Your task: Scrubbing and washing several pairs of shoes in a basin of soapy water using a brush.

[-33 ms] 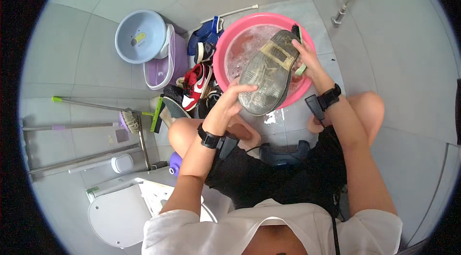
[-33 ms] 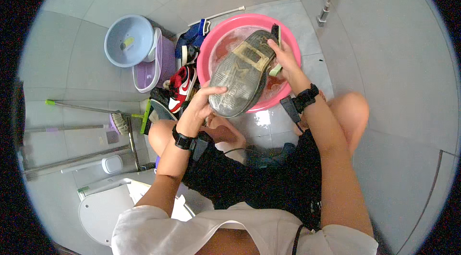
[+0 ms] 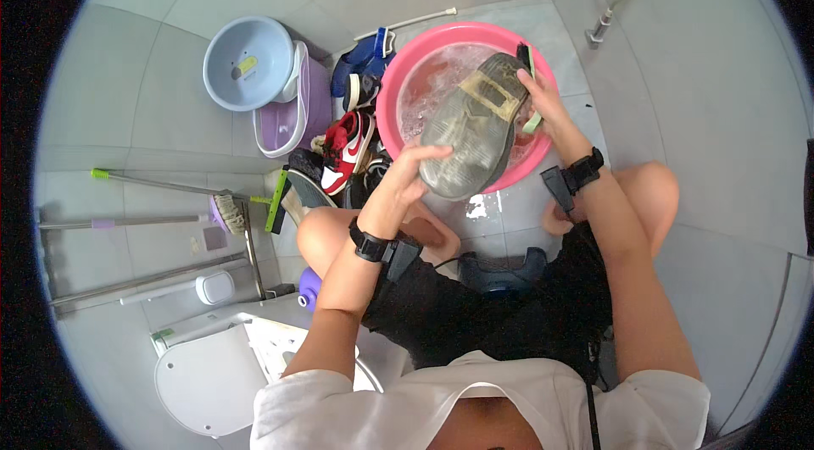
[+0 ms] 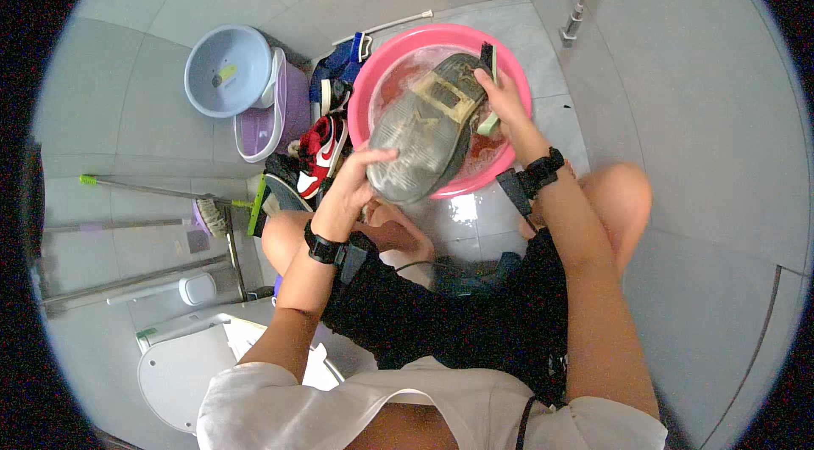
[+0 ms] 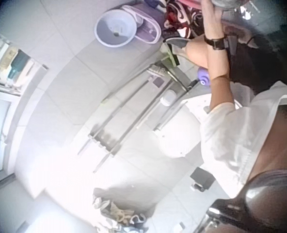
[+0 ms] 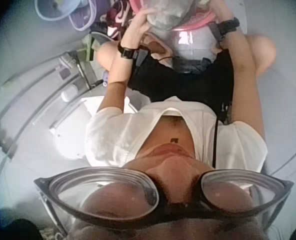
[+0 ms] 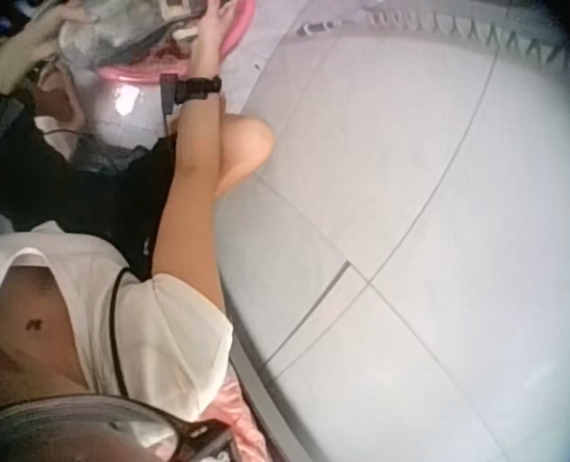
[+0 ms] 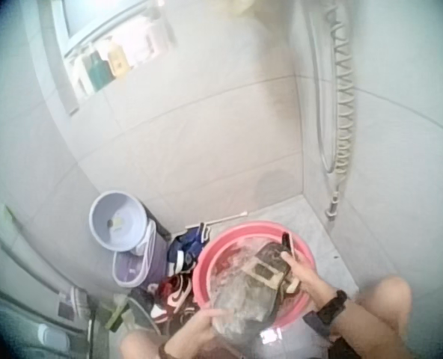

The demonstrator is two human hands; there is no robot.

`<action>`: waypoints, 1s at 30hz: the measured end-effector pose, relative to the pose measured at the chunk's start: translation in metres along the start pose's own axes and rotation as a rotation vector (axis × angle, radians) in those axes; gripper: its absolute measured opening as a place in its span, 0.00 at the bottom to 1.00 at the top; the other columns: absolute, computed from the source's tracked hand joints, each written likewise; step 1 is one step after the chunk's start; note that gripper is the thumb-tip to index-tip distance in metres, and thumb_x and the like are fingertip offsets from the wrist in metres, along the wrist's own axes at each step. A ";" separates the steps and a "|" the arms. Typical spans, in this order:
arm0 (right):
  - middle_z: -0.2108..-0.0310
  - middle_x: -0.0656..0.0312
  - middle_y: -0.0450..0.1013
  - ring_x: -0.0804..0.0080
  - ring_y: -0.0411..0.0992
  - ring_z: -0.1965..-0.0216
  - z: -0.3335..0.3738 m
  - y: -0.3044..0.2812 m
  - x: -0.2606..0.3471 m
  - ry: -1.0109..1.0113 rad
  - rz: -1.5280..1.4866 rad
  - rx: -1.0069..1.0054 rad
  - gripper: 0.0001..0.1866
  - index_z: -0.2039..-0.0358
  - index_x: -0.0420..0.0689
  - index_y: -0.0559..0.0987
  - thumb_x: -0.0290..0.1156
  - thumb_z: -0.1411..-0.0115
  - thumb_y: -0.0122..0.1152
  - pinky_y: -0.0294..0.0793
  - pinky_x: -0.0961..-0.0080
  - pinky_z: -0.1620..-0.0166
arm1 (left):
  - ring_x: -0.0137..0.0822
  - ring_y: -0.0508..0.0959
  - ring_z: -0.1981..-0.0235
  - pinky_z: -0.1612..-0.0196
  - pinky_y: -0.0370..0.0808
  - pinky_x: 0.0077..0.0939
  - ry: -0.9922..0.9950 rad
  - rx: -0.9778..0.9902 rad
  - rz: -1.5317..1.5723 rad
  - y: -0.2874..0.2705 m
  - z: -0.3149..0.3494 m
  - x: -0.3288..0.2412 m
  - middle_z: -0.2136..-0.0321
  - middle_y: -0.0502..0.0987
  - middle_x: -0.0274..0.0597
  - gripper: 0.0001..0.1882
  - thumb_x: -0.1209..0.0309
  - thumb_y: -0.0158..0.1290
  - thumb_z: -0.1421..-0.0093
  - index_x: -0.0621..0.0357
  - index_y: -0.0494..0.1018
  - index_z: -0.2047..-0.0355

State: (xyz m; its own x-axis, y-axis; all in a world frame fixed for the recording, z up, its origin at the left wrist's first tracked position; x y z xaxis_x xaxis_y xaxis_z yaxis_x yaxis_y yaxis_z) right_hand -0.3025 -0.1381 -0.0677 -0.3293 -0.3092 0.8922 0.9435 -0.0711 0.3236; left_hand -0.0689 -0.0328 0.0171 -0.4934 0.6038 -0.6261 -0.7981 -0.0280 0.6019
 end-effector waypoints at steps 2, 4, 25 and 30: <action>0.62 0.57 0.73 0.69 0.72 0.61 -0.002 -0.013 -0.006 -0.207 0.414 -0.181 0.18 0.52 0.41 0.68 0.34 0.41 0.53 0.71 0.72 0.63 | 0.41 0.76 0.62 0.56 0.73 0.36 -0.005 -0.007 0.124 -0.011 -0.005 -0.007 0.63 0.75 0.50 0.16 0.76 0.53 0.49 0.70 0.68 0.60; 0.57 0.53 0.72 0.67 0.70 0.56 0.022 0.007 0.017 -0.224 0.632 -0.219 0.18 0.51 0.43 0.69 0.34 0.41 0.49 0.69 0.72 0.56 | 0.41 0.77 0.62 0.58 0.75 0.35 0.041 -0.080 0.200 -0.015 -0.006 -0.011 0.63 0.74 0.51 0.16 0.75 0.51 0.47 0.71 0.67 0.59; 0.67 0.51 0.73 0.55 0.73 0.71 0.031 0.012 -0.041 -0.641 0.854 0.107 0.17 0.51 0.48 0.72 0.34 0.41 0.49 0.70 0.64 0.68 | 0.40 0.74 0.60 0.55 0.72 0.33 0.355 -0.196 0.086 -0.036 0.001 -0.032 0.60 0.72 0.48 0.22 0.81 0.48 0.49 0.67 0.63 0.51; 0.75 0.64 0.71 0.86 0.59 0.84 0.036 0.004 -0.017 0.070 0.180 0.072 0.19 0.53 0.43 0.68 0.43 0.38 0.47 0.59 0.90 0.83 | 0.41 0.75 0.60 0.53 0.72 0.33 0.427 -0.060 0.076 -0.023 -0.004 -0.026 0.60 0.73 0.49 0.25 0.84 0.48 0.53 0.67 0.62 0.51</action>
State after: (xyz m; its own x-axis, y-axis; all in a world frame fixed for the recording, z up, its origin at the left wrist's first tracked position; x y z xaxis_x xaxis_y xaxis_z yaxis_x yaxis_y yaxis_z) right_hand -0.2943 -0.0989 -0.0706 -0.1495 -0.3758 0.9146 0.9811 0.0589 0.1846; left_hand -0.0393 -0.0507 0.0178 -0.6405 0.2152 -0.7372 -0.7662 -0.1138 0.6324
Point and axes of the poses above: each hand's wrist, its own z-axis away from the middle knuckle, its own y-axis out of the palm, x = y × z, the point moved 1 cm from there along -z, towards the middle knuckle
